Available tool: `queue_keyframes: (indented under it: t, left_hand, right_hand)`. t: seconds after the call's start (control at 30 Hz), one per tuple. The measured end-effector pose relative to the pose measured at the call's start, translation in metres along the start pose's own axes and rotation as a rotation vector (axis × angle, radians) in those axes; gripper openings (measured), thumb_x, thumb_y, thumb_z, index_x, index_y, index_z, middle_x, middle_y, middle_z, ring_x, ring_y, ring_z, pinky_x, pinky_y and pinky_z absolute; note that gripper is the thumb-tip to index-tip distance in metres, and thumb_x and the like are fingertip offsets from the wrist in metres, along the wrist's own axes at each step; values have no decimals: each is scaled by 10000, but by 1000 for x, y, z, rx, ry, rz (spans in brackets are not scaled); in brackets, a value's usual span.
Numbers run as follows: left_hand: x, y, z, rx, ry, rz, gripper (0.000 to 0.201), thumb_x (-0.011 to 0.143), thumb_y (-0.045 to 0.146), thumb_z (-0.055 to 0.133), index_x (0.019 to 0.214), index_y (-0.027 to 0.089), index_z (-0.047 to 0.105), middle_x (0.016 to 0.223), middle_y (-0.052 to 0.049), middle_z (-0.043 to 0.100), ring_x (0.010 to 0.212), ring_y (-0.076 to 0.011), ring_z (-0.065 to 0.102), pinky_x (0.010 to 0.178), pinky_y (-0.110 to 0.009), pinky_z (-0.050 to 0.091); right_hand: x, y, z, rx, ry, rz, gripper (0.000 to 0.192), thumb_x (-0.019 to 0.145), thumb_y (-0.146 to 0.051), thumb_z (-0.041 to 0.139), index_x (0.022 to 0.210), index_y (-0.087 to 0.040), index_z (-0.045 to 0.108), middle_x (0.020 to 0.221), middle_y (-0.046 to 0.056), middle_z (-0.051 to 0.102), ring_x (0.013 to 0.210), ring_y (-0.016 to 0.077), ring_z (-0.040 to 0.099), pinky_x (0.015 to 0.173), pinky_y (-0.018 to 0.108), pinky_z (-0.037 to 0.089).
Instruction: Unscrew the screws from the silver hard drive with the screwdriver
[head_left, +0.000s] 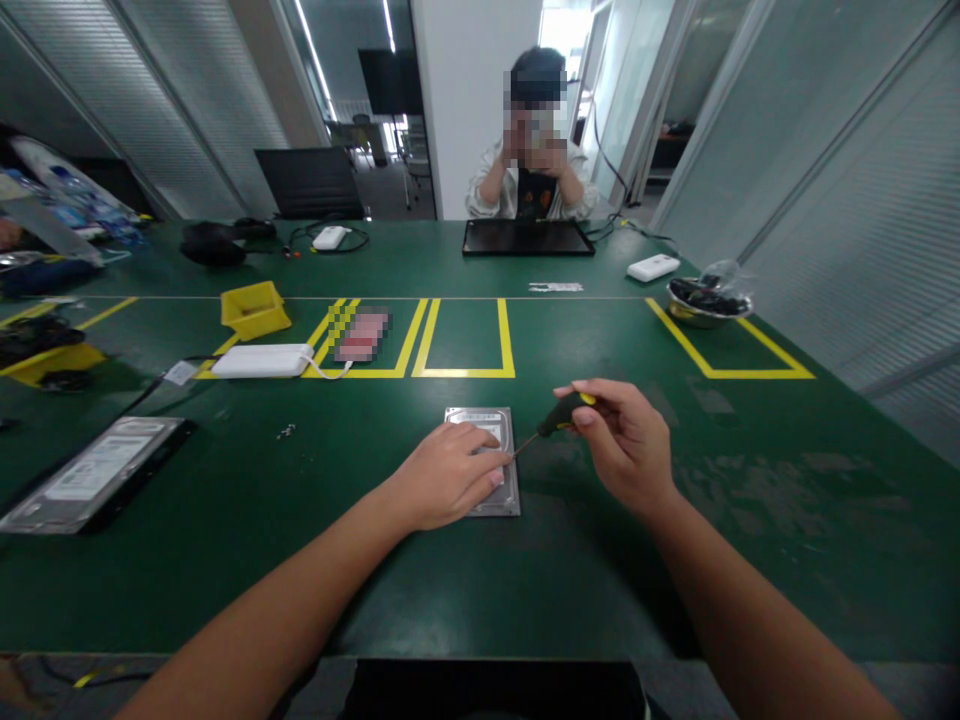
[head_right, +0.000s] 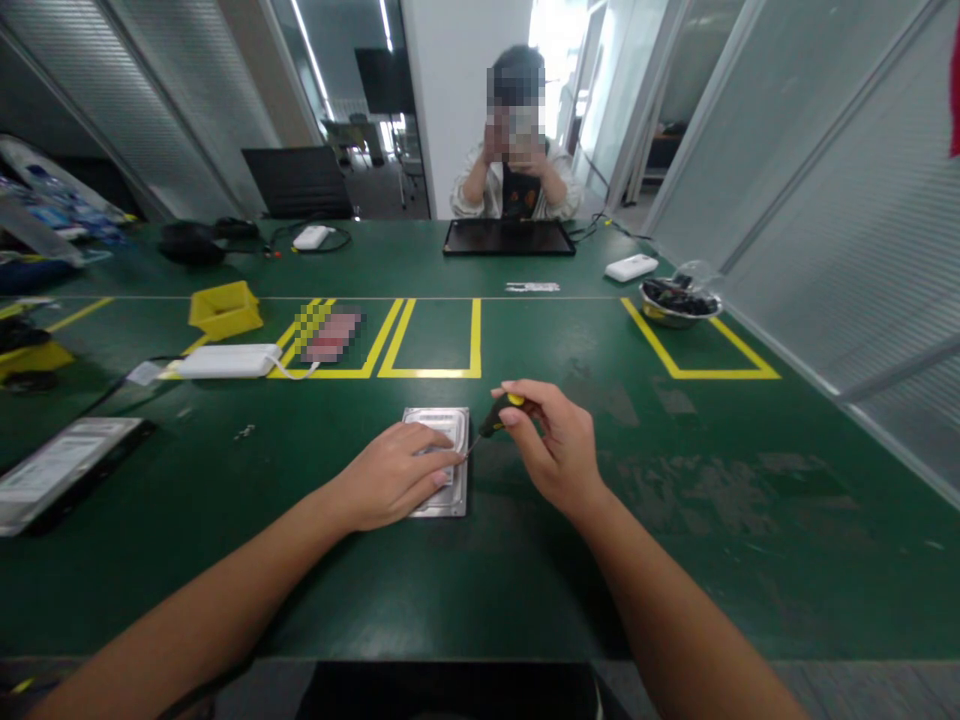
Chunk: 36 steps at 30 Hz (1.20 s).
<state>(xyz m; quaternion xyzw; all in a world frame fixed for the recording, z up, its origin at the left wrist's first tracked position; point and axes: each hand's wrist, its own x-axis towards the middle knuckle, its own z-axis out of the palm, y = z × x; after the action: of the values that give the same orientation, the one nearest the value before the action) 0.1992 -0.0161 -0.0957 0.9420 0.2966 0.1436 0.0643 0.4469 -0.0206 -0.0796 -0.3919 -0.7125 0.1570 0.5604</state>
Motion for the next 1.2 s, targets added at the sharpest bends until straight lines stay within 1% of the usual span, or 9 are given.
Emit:
queue_keyframes:
  t: [0.17, 0.33, 0.57, 0.73, 0.83, 0.93, 1.0, 1.1, 1.2]
  left_hand:
    - [0, 0, 0, 6, -7, 4, 368, 1018, 338, 368, 1227, 197, 636, 1123, -99, 627, 1040, -253, 560, 920, -425, 424]
    - [1, 0, -1, 25, -11, 20, 367, 1017, 336, 369, 1230, 195, 632, 1115, -102, 627, 1036, -252, 563, 924, -422, 428]
    - [1, 1, -1, 77, -5, 36, 362, 1013, 353, 376, 1205, 194, 638, 1094, -106, 632, 1014, -255, 565, 906, -423, 435]
    - [2, 1, -1, 79, -16, 31, 356, 1010, 349, 381, 1195, 192, 642, 1088, -106, 633, 1019, -261, 566, 914, -433, 436]
    - [1, 1, 0, 63, 5, 33, 355, 1007, 346, 390, 1187, 190, 653, 1070, -106, 640, 1017, -258, 573, 918, -432, 440]
    - [1, 0, -1, 31, 19, 25, 355, 1009, 339, 390, 1191, 190, 656, 1086, -104, 647, 1037, -253, 580, 932, -425, 442]
    - [0, 0, -2, 1, 20, 18, 355, 1015, 331, 381, 1193, 191, 655, 1102, -100, 653, 1053, -246, 586, 953, -419, 439]
    - [0, 0, -4, -35, 29, 16, 352, 1022, 315, 367, 1182, 192, 656, 1127, -95, 660, 1067, -238, 595, 977, -413, 434]
    - [-1, -1, -5, -52, 28, 9, 348, 1020, 312, 370, 1174, 190, 657, 1140, -95, 663, 1071, -240, 601, 970, -409, 441]
  right_hand:
    - [3, -8, -3, -83, -47, -68, 218, 928, -239, 599, 1145, -244, 602, 1041, 32, 737, 778, 136, 711, 750, 291, 592]
    - [7, -12, -5, -66, -115, -121, 241, 927, -216, 598, 1165, -256, 596, 1096, 32, 729, 905, 148, 710, 784, 288, 582]
    - [17, -21, -8, -106, -275, -163, 253, 947, -248, 567, 1197, -264, 607, 1135, 33, 721, 968, 161, 699, 845, 296, 563]
    - [28, -36, -10, -133, -384, -242, 226, 952, -223, 546, 1167, -231, 613, 1135, 46, 704, 1048, 168, 662, 921, 298, 530]
    - [35, -46, -11, -136, -443, -244, 215, 948, -197, 523, 1140, -223, 615, 1122, 57, 681, 1065, 186, 632, 937, 330, 512]
    - [43, -54, -10, -176, -488, -239, 219, 939, -185, 512, 1123, -219, 625, 1116, 67, 661, 1054, 200, 614, 924, 343, 503]
    - [49, -57, -9, -205, -514, -236, 197, 933, -197, 534, 1103, -208, 633, 1095, 71, 649, 990, 190, 616, 872, 320, 506]
    - [58, -59, -5, -270, -530, -221, 133, 919, -237, 593, 1028, -189, 653, 999, 63, 632, 860, 163, 603, 761, 275, 487]
    - [69, -62, -2, -340, -561, -228, 91, 917, -238, 611, 953, -176, 667, 897, 45, 626, 810, 154, 585, 709, 254, 443]
